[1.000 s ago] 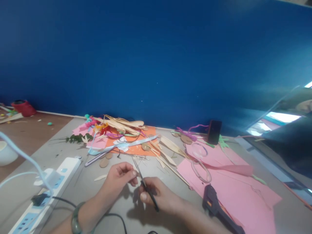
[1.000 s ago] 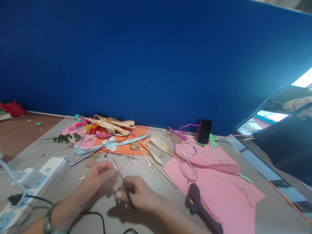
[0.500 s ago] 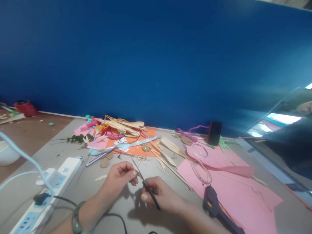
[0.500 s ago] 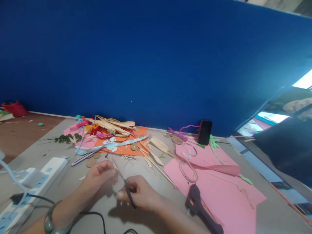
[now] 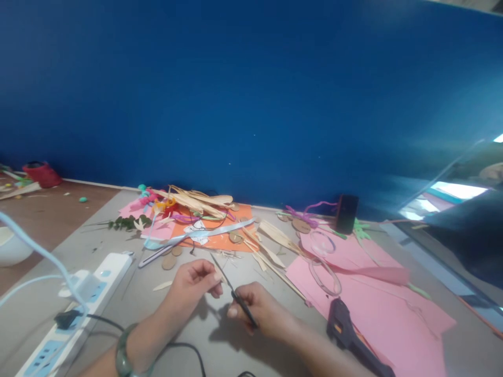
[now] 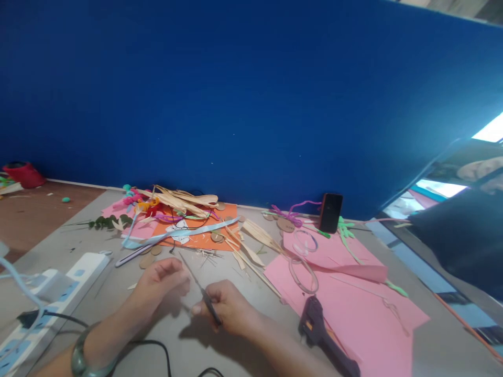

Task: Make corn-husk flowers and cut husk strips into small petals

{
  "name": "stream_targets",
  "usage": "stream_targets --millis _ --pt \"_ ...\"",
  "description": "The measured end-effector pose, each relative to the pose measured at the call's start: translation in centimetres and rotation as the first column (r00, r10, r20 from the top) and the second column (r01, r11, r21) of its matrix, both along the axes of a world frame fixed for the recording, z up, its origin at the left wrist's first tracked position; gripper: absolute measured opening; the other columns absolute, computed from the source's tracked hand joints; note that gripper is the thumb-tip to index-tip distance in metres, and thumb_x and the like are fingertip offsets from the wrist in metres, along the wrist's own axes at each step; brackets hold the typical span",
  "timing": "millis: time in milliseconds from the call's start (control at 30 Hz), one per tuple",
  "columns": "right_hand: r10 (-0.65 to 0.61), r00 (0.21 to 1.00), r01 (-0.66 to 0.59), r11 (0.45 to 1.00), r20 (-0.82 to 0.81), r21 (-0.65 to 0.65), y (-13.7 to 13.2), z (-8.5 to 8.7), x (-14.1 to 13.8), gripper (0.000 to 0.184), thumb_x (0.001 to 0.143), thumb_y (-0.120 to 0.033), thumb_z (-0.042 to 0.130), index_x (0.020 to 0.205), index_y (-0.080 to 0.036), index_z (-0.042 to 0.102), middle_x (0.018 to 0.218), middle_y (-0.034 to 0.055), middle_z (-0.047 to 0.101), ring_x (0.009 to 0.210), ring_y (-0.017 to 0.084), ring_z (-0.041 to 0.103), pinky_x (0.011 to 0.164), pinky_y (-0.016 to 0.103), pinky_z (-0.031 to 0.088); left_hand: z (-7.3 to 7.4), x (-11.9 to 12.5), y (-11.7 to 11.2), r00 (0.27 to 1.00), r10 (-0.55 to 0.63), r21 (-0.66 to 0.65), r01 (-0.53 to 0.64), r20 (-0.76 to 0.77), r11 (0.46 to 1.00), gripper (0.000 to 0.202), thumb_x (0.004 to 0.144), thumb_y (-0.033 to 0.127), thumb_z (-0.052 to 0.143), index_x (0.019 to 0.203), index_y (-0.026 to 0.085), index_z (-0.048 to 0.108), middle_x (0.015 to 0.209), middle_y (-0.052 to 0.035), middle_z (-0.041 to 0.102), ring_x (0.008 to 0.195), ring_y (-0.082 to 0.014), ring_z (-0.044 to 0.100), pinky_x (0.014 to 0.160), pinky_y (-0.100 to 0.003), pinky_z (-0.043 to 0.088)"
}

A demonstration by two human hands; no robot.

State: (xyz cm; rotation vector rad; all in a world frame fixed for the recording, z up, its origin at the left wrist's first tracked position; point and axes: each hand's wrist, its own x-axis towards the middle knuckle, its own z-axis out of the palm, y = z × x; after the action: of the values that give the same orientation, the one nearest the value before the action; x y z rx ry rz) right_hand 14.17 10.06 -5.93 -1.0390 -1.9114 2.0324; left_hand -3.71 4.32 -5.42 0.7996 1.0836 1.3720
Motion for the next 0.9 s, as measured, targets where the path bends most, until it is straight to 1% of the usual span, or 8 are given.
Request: stream_targets --millis 100,233,367,533,667,767,833,900 --pt "-0.086 0.995 0.087 0.996 -0.051 0.013 -0.1 0.3 -0.3 0.046 0.065 -0.056 0.071 0.055 -0.015 0.053 0.038 -0.0062 0.044 0.035 0.006 0.038 0.038 0.019 0.025 0.0 0.2 -0.1 1.0 -0.011 -0.039 0.011 -0.011 0.999 0.02 0.074 0.031 0.07 0.068 0.015 0.059 0.055 -0.0006 0.064 0.05 -0.0098 0.057 0.053 -0.02 0.045" --pt "-0.245 0.954 0.252 0.967 -0.173 0.02 -0.2 0.9 -0.6 0.041 0.065 -0.052 0.073 0.062 -0.014 0.058 0.043 -0.0039 0.052 0.039 0.008 0.044 0.042 0.02 0.031 -0.1 0.5 -0.2 0.997 -0.056 -0.06 0.053 -0.05 0.997 0.021 0.075 0.033 0.069 0.068 0.015 0.061 0.054 0.0001 0.061 0.05 -0.0088 0.053 0.049 -0.018 0.042" --pt "-0.262 0.94 0.265 0.964 -0.217 -0.018 -0.4 1.2 -0.5 0.04 0.069 -0.051 0.071 0.065 -0.013 0.06 0.044 -0.003 0.053 0.04 0.008 0.043 0.044 0.021 0.031 -0.4 0.7 -0.2 0.992 -0.098 -0.082 0.091 -0.083 0.993 0.022 0.076 0.034 0.067 0.068 0.015 0.061 0.052 0.0016 0.057 0.047 -0.0081 0.051 0.046 -0.018 0.041" --pt "-0.307 0.926 0.302 0.952 -0.219 -0.054 -0.6 0.9 -0.5 0.034 0.068 -0.045 0.073 0.065 -0.014 0.058 0.044 -0.0045 0.052 0.041 0.008 0.042 0.045 0.021 0.03 -0.3 1.0 -0.2 0.991 -0.12 -0.093 0.114 -0.058 0.989 0.026 0.078 0.037 0.064 0.065 0.015 0.06 0.052 0.0003 0.057 0.046 -0.0087 0.051 0.045 -0.019 0.041" --pt "-0.268 0.928 0.247 0.963 -0.259 -0.112 -0.6 0.8 -0.4 0.029 0.073 -0.038 0.07 0.063 -0.014 0.058 0.042 -0.0049 0.05 0.04 0.007 0.038 0.048 0.022 0.03 -0.1 1.1 -0.2 0.991 -0.135 -0.09 0.133 -0.008 0.987 0.021 0.08 0.034 0.061 0.078 0.014 0.066 0.054 -0.0006 0.06 0.049 -0.0102 0.054 0.049 -0.02 0.044" --pt "-0.193 0.919 0.141 0.976 -0.344 -0.168 -0.5 0.9 -0.4 0.034 0.075 -0.036 0.067 0.052 -0.014 0.055 0.043 -0.0025 0.049 0.049 0.011 0.047 0.058 0.025 0.038 0.0 1.1 -0.4 0.984 -0.181 -0.051 0.181 0.006 0.982 0.019 0.077 0.026 0.065 0.092 0.014 0.067 0.055 0.001 0.06 0.052 -0.0099 0.055 0.055 -0.021 0.046" --pt "-0.155 0.902 0.066 0.972 -0.404 -0.227 -0.5 1.0 -0.5 0.036 0.075 -0.033 0.065 0.047 -0.014 0.053 0.045 -0.0006 0.049 0.058 0.015 0.054 0.068 0.029 0.041 -0.1 1.2 -0.5 0.973 -0.23 -0.002 0.23 0.014 0.973 0.018 0.077 0.025 0.066 0.092 0.015 0.066 0.057 0.0006 0.061 0.054 -0.0103 0.056 0.056 -0.021 0.047" --pt "-0.148 0.893 0.017 0.955 -0.424 -0.297 -0.4 0.9 -0.6 0.032 0.074 -0.03 0.065 0.049 -0.013 0.055 0.044 -0.0012 0.048 0.058 0.015 0.054 0.071 0.031 0.041 -0.3 1.2 -0.6 0.97 -0.243 0.04 0.242 0.025 0.97 0.015 0.077 0.024 0.067 0.088 0.015 0.066 0.058 0.0004 0.061 0.054 -0.0105 0.056 0.054 -0.021 0.046"
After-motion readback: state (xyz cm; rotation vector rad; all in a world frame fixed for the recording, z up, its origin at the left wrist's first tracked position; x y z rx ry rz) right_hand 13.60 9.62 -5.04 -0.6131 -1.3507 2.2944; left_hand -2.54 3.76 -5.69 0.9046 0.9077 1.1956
